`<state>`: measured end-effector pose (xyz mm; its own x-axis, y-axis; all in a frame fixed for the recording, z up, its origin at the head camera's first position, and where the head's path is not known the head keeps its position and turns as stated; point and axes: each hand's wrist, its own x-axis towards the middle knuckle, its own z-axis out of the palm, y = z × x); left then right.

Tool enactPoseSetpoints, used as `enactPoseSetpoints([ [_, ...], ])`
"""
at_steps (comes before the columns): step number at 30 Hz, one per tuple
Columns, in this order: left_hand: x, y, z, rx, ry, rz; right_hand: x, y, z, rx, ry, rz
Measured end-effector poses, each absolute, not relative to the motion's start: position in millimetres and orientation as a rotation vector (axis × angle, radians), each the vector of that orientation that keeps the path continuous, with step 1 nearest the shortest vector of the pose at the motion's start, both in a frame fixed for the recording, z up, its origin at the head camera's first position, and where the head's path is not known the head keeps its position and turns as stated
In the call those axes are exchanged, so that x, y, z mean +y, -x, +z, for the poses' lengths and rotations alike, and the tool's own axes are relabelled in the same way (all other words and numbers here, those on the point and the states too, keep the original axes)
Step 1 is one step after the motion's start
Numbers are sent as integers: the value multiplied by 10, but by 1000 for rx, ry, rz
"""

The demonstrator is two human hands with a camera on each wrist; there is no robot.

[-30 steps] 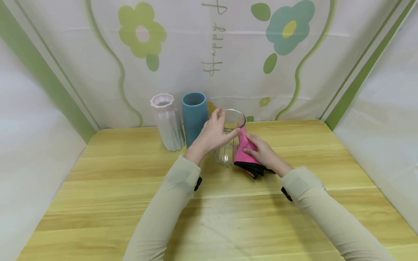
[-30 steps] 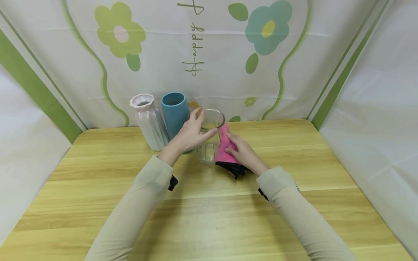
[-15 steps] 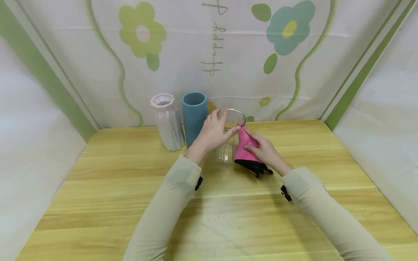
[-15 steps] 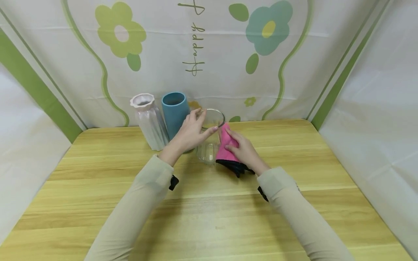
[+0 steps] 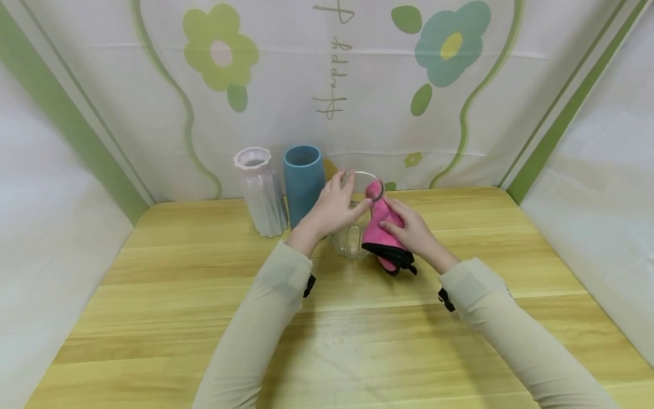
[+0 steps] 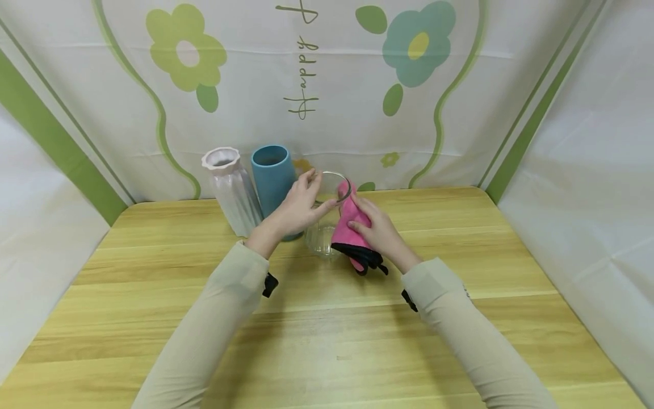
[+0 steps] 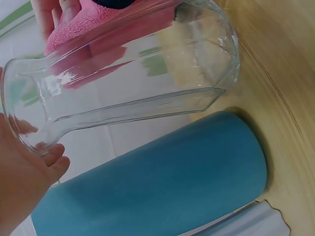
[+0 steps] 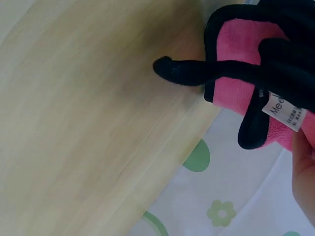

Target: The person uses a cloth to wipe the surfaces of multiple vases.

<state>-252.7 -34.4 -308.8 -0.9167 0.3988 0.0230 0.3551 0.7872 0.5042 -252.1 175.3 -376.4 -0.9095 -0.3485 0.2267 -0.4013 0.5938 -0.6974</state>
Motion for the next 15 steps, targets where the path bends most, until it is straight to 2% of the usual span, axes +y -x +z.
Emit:
enactPoseSetpoints([
  [15, -304, 2550, -3150, 2961, -578, 788, 1827, 2519, -4032, -2874, -694, 1132],
])
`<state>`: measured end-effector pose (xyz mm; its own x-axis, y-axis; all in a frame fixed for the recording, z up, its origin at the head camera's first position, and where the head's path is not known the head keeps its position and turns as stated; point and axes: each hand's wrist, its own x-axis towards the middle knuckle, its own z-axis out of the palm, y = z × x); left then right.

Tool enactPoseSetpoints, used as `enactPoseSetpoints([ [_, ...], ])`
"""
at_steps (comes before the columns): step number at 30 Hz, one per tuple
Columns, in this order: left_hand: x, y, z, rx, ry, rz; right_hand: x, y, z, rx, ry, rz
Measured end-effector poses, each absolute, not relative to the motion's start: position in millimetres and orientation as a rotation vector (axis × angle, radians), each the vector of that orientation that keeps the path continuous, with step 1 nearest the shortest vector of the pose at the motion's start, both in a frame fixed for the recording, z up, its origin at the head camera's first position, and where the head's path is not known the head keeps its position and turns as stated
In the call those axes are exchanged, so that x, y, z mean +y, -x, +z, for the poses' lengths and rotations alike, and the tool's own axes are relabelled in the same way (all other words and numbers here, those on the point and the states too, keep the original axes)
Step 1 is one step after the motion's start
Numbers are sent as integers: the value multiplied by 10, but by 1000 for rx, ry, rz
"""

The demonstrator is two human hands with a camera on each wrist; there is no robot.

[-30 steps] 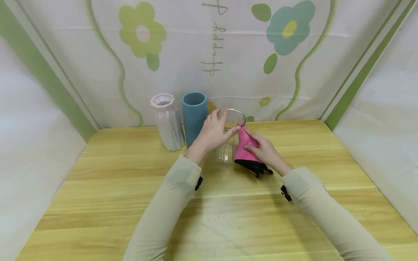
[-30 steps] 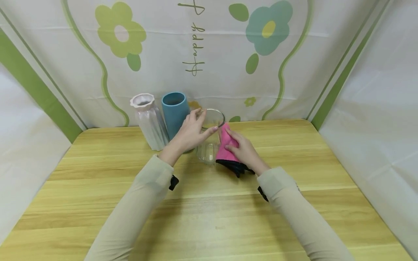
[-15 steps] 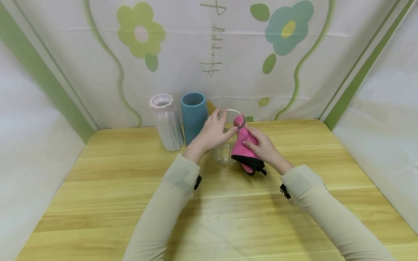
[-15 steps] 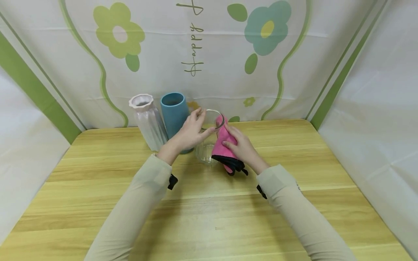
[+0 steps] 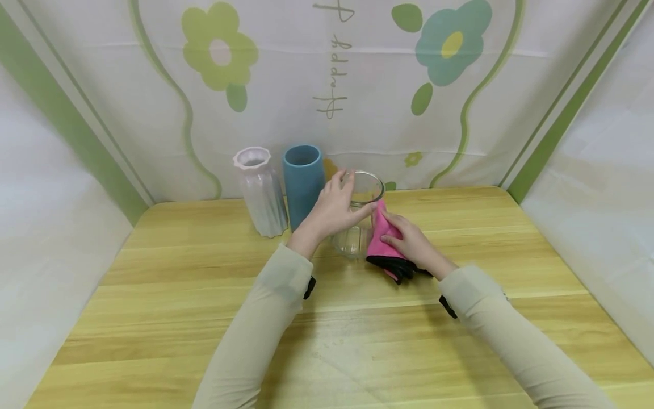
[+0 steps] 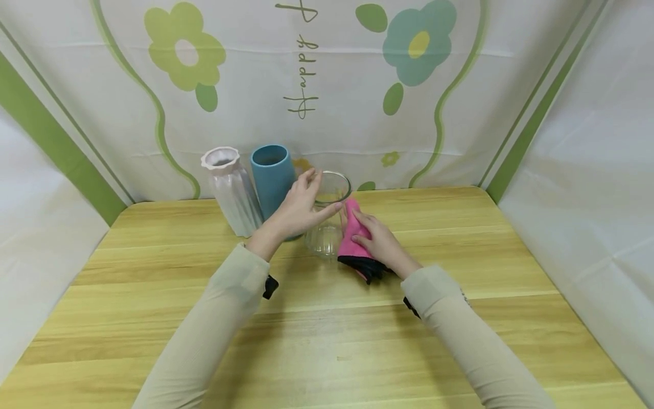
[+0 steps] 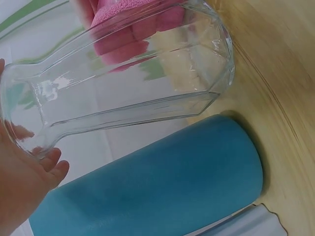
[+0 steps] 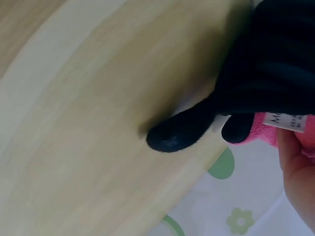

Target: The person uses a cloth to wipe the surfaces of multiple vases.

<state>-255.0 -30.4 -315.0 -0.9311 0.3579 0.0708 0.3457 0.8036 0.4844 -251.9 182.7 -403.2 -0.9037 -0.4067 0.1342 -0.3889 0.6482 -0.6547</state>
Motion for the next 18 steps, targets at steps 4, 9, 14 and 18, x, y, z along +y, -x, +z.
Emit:
enactPoseSetpoints([
  [4, -289, 2535, -3155, 2965, -547, 812, 1818, 2520, -4022, 2849, 682, -1121],
  [9, -280, 2519, -3150, 2989, -538, 770, 1803, 2511, -3956, 2870, 646, -1181],
  [14, -297, 2507, -3105, 2988, -541, 752, 1776, 2511, -3837, 2907, 612, -1245],
  [18, -308, 2508, -3067, 2942, -517, 830, 1756, 2504, -3764, 2928, 614, -1312],
])
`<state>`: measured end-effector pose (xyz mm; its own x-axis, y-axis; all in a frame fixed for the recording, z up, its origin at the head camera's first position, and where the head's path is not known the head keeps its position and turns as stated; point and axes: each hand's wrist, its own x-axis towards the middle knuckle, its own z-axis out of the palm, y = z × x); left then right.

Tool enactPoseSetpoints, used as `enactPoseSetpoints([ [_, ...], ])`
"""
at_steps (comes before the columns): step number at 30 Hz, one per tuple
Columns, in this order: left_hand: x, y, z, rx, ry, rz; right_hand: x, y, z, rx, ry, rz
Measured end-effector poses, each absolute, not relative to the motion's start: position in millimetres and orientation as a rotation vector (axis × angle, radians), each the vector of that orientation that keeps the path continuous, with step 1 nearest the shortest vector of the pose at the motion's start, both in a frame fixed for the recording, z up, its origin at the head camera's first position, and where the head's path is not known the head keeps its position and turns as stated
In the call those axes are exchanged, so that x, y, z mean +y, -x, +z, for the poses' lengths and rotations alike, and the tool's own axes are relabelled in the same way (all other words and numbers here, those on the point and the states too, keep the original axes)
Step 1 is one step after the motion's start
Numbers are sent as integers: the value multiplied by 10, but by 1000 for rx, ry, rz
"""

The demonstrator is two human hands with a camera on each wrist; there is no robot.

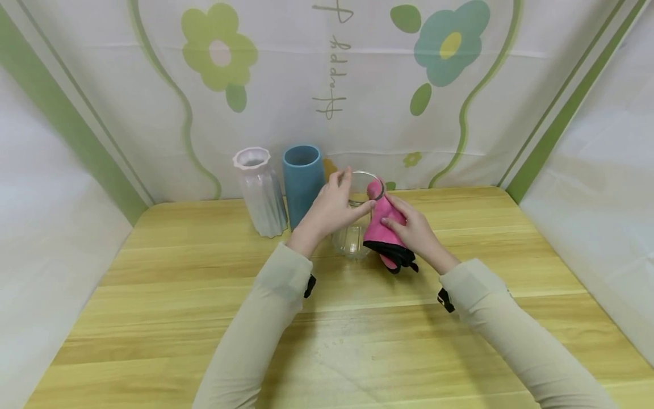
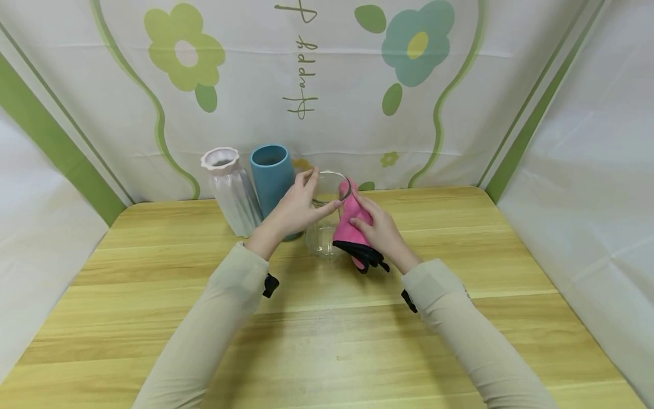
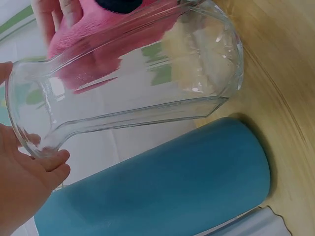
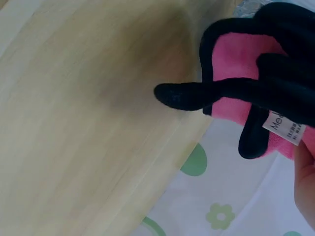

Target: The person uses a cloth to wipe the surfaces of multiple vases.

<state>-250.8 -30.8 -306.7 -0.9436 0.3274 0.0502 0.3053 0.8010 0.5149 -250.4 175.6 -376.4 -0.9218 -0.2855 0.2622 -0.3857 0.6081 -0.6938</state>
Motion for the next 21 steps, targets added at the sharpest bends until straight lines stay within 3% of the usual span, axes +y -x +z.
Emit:
enactPoseSetpoints([
  [21, -296, 2539, -3126, 2935, -516, 855, 1854, 2501, -4013, -2898, -681, 1115],
])
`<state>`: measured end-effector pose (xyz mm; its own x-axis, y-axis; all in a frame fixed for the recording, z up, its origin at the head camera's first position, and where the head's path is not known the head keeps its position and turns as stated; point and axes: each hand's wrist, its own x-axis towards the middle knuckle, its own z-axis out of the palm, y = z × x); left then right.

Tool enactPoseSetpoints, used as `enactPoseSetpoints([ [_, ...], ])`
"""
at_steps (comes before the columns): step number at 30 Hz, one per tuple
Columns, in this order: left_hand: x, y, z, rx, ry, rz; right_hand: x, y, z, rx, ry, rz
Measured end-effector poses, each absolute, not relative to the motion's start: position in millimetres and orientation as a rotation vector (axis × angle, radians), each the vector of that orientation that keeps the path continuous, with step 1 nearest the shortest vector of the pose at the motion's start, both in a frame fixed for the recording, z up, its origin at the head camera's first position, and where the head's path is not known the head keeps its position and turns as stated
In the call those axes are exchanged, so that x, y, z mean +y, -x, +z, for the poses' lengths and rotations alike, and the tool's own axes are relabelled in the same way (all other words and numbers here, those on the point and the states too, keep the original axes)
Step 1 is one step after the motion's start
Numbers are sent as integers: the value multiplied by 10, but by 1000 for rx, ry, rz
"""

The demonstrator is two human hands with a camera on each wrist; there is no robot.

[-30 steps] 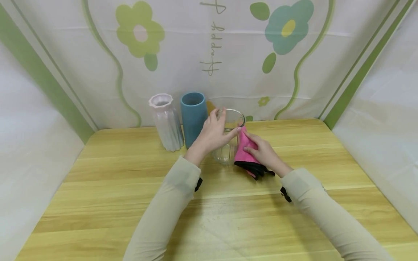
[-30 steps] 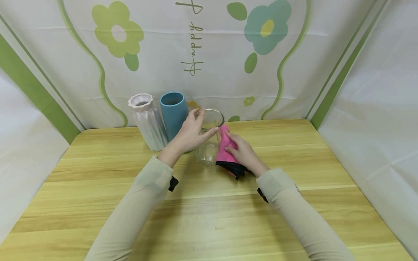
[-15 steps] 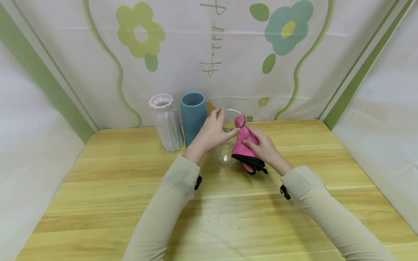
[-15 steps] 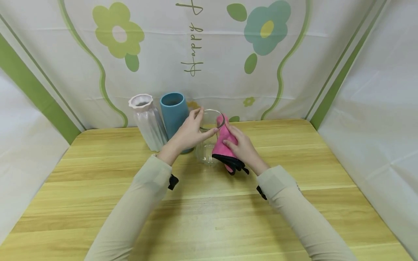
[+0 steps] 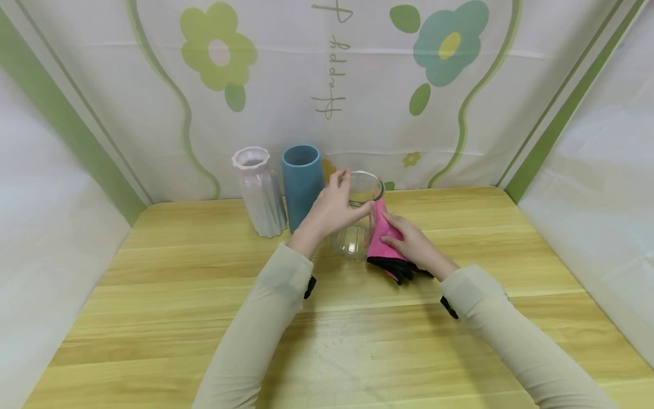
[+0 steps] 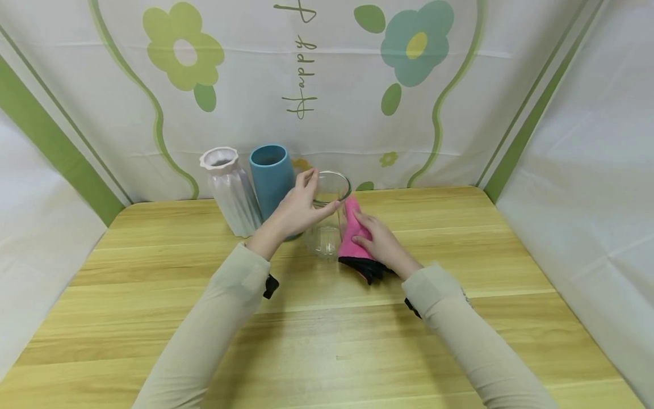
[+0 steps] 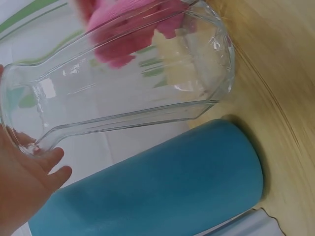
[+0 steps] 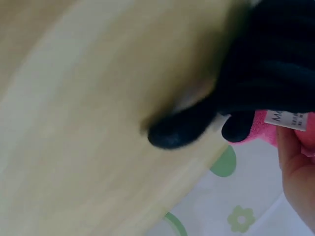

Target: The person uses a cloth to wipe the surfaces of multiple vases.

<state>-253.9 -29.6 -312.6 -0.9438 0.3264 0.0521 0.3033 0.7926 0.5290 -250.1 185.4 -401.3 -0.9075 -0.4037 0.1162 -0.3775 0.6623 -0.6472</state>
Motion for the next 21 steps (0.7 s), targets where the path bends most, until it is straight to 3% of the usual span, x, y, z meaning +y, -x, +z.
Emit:
enactPoseSetpoints([
  [21, -267, 2524, -3113, 3012, -473, 798, 1778, 2501, -3810, 2936, 643, -1269],
])
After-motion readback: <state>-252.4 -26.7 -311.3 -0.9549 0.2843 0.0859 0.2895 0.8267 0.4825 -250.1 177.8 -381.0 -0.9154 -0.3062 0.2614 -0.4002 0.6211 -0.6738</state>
